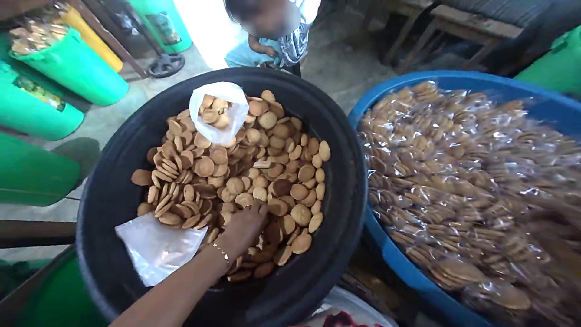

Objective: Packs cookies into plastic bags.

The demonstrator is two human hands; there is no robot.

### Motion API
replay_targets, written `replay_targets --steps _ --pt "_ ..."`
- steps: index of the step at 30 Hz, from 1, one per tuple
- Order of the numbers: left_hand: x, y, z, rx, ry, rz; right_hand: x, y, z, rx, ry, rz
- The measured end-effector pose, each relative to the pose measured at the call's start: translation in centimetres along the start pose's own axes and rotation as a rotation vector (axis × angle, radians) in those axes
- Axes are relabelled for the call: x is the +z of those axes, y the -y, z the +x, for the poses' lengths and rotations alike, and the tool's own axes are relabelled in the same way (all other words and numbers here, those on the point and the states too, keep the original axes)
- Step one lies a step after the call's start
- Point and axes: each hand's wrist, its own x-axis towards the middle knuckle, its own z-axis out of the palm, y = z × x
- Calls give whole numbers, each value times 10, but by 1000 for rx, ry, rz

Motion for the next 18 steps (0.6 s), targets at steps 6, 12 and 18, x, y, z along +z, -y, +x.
replay_targets --steps 6,12,18 --pt "-45 2 9 -173 -44 105 74 188 53 -590 -108 147" --pt "-24 8 41 171 -253 97 121 314 146 -593 767 -68" --pt "-15 23 43 95 -234 -245 193 340 185 -504 923 -260"
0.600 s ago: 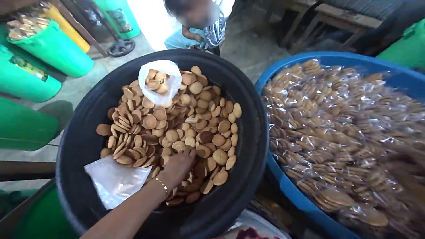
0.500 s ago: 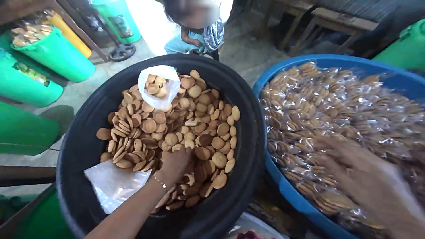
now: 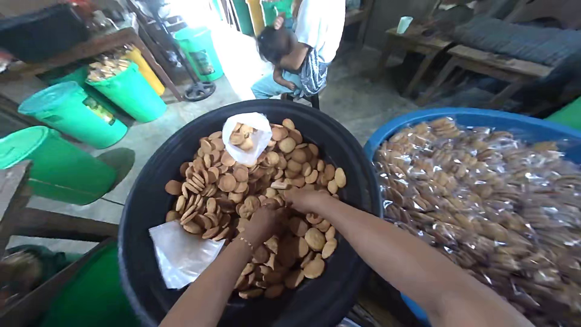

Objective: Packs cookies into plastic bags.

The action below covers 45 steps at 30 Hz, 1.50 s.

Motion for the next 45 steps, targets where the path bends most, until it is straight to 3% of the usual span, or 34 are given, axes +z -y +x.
replay_targets --steps 3,6,8,11,14,18,25,30,33,36,41,45 --pt "12 -3 1 8 -79 -105 -5 -8 -10 34 -29 -30" --pt "8 -10 -1 4 -48 -82 -19 -18 -22 158 -122 -48" --pt "8 -10 -1 -2 -31 -55 -33 -26 -31 176 -191 75" --pt "2 -16 2 -94 -66 -167 -45 -43 -39 -14 -259 327" --pt "-11 -28 11 -175 -112 -239 -48 -50 -37 -104 -239 403" --pt "-2 -38 43 -152 -79 -77 -52 -51 -41 -120 -209 487" --pt "8 -52 69 -92 -161 -63 -58 -57 -44 -262 -360 672" --pt "6 -43 70 -135 -278 -392 -59 -56 -45 -427 -556 842" --pt "-20 -43 53 -170 -373 -739 -54 -59 -42 -648 -767 942" --pt "-64 -43 21 -157 -472 -914 -52 -63 -39 -869 -833 973" --pt "-157 -19 4 -255 -591 -476 -53 -62 -37 -1049 -776 999" --pt "-195 12 27 -411 -657 -305 -50 -61 -38 -1055 -714 1068"
